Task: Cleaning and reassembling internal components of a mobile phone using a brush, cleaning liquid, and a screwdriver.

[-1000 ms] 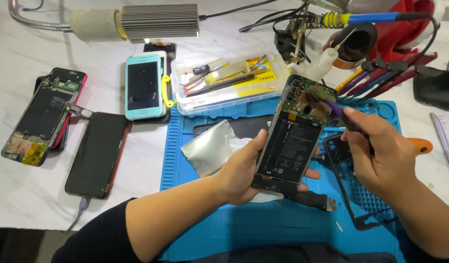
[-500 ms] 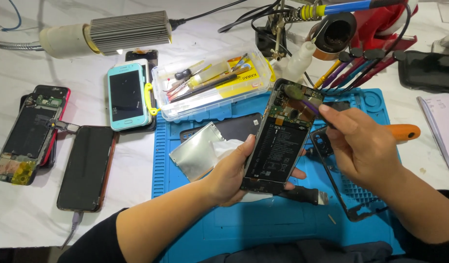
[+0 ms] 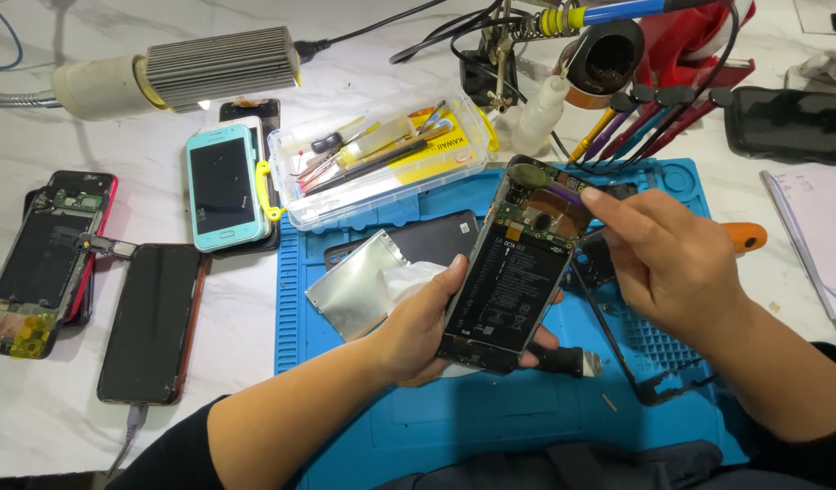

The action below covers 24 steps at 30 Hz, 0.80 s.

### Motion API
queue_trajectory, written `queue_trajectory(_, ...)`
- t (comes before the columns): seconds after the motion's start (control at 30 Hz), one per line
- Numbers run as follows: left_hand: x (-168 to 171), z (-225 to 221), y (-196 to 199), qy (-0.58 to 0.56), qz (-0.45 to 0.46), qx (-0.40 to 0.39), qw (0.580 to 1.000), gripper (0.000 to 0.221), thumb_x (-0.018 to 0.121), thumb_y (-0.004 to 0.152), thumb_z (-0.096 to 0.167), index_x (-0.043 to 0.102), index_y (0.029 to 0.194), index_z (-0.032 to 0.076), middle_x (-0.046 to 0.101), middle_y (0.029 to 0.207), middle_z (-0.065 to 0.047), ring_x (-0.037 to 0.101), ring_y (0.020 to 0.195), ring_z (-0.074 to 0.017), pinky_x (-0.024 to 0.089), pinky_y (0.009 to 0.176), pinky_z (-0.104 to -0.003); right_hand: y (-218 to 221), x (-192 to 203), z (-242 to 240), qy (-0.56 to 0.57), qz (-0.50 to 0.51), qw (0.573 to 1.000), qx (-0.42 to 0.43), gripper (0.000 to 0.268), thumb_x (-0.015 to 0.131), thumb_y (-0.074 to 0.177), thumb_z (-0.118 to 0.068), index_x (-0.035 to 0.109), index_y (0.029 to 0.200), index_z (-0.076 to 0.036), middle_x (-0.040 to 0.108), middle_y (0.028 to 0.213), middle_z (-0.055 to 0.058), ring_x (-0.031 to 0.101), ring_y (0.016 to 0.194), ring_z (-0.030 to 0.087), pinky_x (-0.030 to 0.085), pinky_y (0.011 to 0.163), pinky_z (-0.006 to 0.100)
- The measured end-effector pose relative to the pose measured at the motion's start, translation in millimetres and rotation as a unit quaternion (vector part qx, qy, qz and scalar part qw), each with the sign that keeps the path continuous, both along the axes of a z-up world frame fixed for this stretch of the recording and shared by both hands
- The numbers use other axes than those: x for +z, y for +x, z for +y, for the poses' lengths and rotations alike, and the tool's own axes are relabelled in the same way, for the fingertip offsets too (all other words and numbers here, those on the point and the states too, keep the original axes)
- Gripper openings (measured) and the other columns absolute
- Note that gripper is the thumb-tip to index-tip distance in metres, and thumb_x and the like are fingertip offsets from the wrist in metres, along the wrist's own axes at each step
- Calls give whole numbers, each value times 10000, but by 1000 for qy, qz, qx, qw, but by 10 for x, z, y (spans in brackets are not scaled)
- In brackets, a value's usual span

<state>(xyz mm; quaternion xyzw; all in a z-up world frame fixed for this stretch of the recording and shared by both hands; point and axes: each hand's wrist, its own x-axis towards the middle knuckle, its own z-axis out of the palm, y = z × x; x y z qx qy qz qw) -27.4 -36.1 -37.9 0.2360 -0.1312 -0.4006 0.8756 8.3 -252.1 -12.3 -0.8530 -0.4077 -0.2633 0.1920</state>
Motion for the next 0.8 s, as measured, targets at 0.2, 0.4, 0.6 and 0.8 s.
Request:
queue_trajectory(0.2, 13, 18, 17, 8, 33, 0, 999, 655, 302, 795, 459, 278, 1233, -27, 375, 1181, -210, 502, 907, -302, 440, 773, -392, -12, 1, 8, -40, -16, 999, 30, 344, 444, 802, 83, 456, 1118, -52, 476, 745, 103, 458, 569, 187, 374, 430, 269)
queue_trajectory(0.4, -10, 34, 17, 24, 20, -18, 999, 667, 293, 791, 490, 315, 1222, -20, 455, 1089, -215, 547, 812, -284, 448, 748, -355, -9, -8, -9, -38, -9, 999, 16, 331, 469, 822, 28, 415, 1145, -28, 482, 749, 122, 386, 476, 156, 337, 375, 245)
queue_trajectory(0.6, -8, 35, 22, 11, 14, -30, 999, 653, 276, 808, 485, 303, 1232, -10, 477, 1052, -224, 556, 803, -273, 456, 739, -346, -14, 2, 0, -14, -22, 999, -19, 306, 452, 839, 66, 457, 1132, -19, 496, 753, 118, 439, 549, 191, 367, 441, 273)
queue_trajectory(0.8, 7, 21, 20, 8, 16, 4, 1000, 634, 294, 802, 455, 285, 1234, -9, 383, 1169, -207, 491, 928, -310, 442, 769, -399, -17, -5, -9, -30, 2, 999, 24, 349, 440, 806, 75, 447, 1132, -49, 478, 745, 106, 428, 530, 182, 375, 435, 271)
